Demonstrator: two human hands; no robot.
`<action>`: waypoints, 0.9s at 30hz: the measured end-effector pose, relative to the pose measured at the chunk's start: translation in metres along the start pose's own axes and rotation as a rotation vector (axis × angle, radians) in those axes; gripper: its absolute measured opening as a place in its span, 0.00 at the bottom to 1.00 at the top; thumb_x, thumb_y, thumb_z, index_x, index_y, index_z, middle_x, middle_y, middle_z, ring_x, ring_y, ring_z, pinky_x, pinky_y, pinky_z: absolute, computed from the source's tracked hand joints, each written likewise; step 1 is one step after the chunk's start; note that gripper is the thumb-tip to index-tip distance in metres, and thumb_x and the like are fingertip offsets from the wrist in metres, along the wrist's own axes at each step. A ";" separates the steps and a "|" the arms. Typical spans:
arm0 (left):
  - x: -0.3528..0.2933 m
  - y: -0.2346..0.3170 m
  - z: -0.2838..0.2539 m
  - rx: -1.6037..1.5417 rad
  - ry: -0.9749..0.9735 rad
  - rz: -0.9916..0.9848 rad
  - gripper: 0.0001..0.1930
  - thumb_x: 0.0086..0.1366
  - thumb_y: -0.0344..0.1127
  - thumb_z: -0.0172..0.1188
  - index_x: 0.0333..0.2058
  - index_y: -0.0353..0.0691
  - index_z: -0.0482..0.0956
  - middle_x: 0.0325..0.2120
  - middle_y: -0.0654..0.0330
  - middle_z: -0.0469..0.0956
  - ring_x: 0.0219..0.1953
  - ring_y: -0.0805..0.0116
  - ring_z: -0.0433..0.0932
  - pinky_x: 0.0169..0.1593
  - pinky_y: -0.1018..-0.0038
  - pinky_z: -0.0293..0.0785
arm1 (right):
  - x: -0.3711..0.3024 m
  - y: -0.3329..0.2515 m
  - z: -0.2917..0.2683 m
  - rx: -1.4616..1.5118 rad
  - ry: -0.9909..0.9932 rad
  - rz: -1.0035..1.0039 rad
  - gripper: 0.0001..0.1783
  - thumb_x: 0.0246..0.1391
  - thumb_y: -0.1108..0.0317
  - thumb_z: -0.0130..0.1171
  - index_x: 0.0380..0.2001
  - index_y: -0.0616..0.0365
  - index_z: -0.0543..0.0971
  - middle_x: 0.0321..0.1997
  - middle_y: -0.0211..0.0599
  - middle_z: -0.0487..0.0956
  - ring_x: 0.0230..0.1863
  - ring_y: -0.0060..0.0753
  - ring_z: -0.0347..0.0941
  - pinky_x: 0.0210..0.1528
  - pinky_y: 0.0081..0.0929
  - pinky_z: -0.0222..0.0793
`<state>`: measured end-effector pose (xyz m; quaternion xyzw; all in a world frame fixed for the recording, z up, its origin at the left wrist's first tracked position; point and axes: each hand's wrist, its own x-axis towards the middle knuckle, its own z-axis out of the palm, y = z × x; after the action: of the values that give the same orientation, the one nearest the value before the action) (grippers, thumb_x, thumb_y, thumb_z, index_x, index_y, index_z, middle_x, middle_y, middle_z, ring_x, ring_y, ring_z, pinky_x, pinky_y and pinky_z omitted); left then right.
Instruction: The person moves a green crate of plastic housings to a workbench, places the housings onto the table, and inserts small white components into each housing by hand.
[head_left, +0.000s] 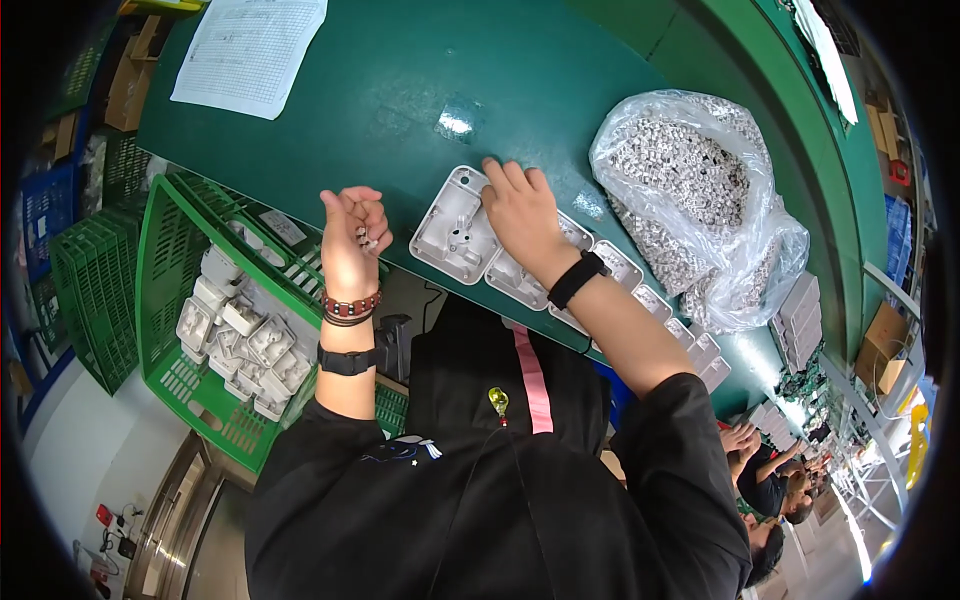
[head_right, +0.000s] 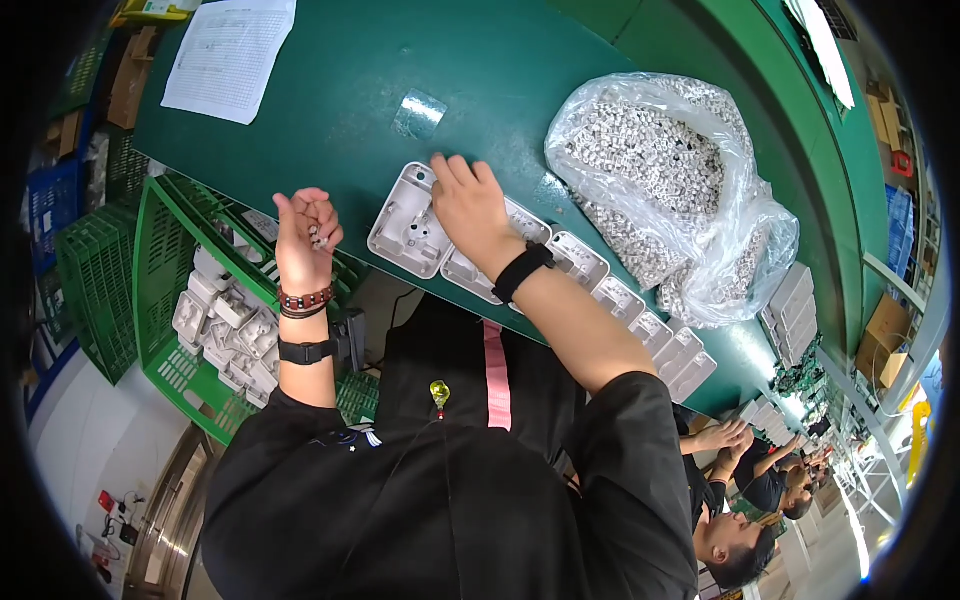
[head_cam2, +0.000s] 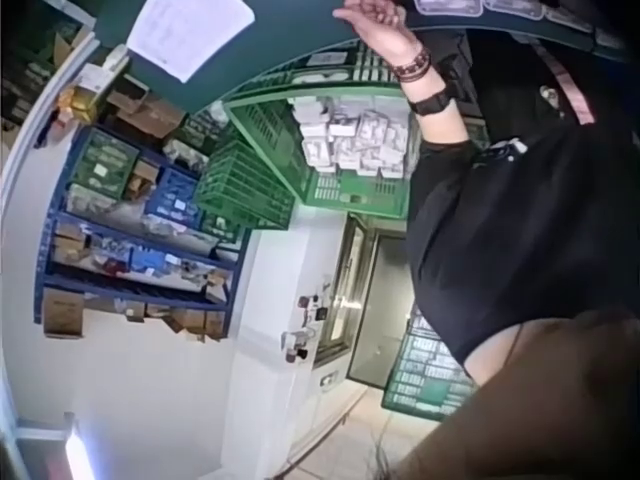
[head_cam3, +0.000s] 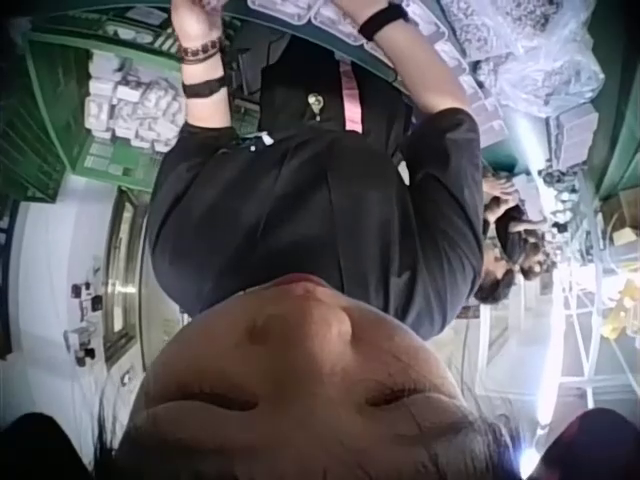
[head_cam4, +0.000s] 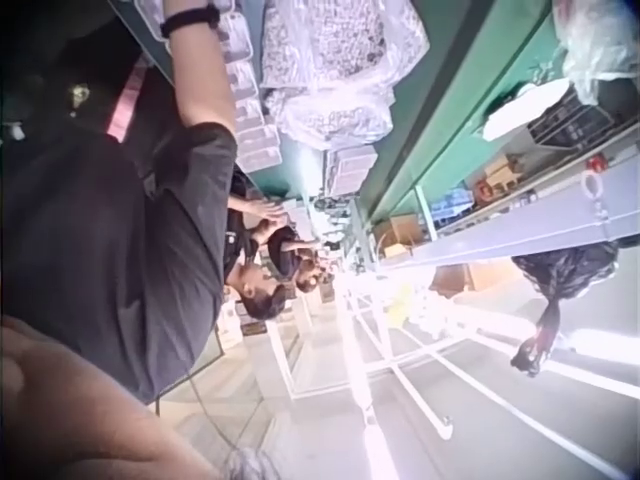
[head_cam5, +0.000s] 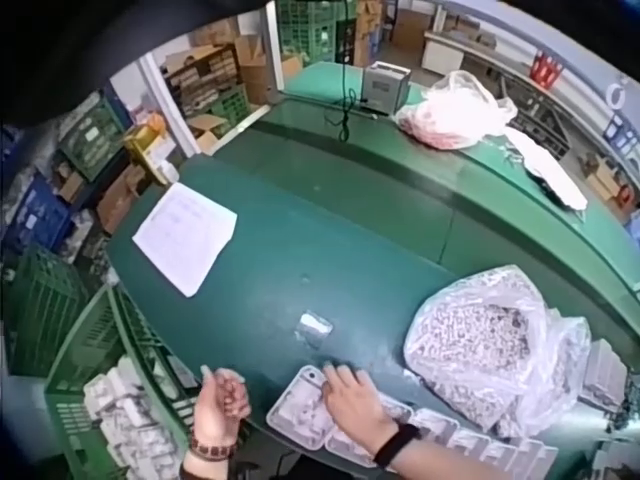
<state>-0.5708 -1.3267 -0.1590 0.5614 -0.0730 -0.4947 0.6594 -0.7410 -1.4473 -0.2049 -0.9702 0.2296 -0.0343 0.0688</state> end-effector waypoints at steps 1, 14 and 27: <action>0.000 -0.002 0.008 -0.105 0.100 -0.091 0.22 0.68 0.52 0.36 0.34 0.39 0.69 0.19 0.67 0.61 0.18 0.81 0.57 0.20 0.85 0.50 | -0.003 0.001 -0.002 -0.010 0.029 0.014 0.04 0.39 0.68 0.56 0.24 0.52 0.77 0.45 0.35 0.70 0.43 0.33 0.63 0.41 0.30 0.58; 0.018 -0.072 0.231 0.221 -0.477 -0.196 0.11 0.66 0.40 0.46 0.31 0.40 0.70 0.22 0.66 0.66 0.24 0.77 0.64 0.26 0.82 0.61 | -0.267 0.187 -0.124 0.125 0.427 1.037 0.10 0.48 0.74 0.53 0.36 0.58 0.74 0.35 0.45 0.74 0.38 0.49 0.69 0.42 0.36 0.65; 0.039 -0.154 0.341 1.295 -0.472 0.926 0.14 0.66 0.42 0.44 0.37 0.36 0.72 0.35 0.52 0.74 0.39 0.59 0.72 0.45 0.69 0.66 | -0.322 0.276 -0.037 0.223 0.044 0.778 0.15 0.48 0.68 0.53 0.39 0.59 0.65 0.36 0.48 0.69 0.34 0.53 0.71 0.36 0.41 0.70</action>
<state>-0.8618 -1.5643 -0.1797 0.6245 -0.7036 -0.1380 0.3099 -1.1534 -1.5510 -0.2206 -0.7966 0.5759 -0.0512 0.1766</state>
